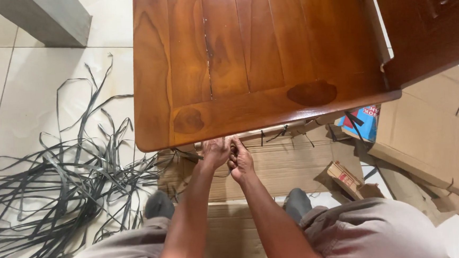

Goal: Wrapping and tying plastic straps around the legs of a wooden chair for protection

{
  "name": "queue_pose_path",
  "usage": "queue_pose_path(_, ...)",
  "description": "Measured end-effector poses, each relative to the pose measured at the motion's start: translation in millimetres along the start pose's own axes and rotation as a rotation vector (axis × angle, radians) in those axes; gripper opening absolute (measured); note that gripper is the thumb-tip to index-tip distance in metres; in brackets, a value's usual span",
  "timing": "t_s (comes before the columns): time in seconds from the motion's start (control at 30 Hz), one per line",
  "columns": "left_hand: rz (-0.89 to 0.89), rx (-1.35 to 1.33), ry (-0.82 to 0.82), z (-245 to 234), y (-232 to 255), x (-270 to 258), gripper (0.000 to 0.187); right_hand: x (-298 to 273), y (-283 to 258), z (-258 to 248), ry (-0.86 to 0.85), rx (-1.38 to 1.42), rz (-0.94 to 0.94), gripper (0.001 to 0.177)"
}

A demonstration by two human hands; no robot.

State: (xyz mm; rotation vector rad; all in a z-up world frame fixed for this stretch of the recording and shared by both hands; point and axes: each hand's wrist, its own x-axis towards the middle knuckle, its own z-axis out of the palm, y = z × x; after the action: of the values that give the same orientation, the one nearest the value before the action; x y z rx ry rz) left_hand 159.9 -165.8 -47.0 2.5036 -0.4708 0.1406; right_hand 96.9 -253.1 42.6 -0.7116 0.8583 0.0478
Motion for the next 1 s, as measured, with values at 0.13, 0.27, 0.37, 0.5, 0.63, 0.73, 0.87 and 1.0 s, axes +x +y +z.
queue_pose_path(0.13,-0.091,-0.061,0.014,31,-23,-8,0.047,34,18,-8,0.041,0.01,0.004,0.02)
queue_pose_path(0.27,-0.122,-0.173,-0.047,14,-5,-16,0.041,27,8,-3,0.042,0.0,0.034,0.038)
queue_pose_path(0.37,-0.124,-0.159,-0.015,0,6,-6,0.039,25,4,-3,0.022,-0.041,0.051,0.04)
queue_pose_path(0.5,-0.115,-0.135,0.014,-14,19,0,0.036,21,2,-7,0.017,-0.077,0.039,0.043)
queue_pose_path(0.63,-0.106,-0.11,0.05,-13,27,9,0.034,18,-6,-15,-0.04,-0.173,0.052,0.039)
queue_pose_path(0.73,-0.111,-0.079,0.09,-14,24,20,0.033,4,-16,-12,-0.075,-0.231,0.025,0.03)
queue_pose_path(0.87,-0.099,-0.025,0.105,23,-5,23,0.032,-25,-17,1,-0.082,-0.21,-0.043,0.027)
queue_pose_path(1.0,0.263,0.353,0.421,19,-9,29,0.038,-19,-6,-3,-0.068,-0.196,-0.087,0.027)
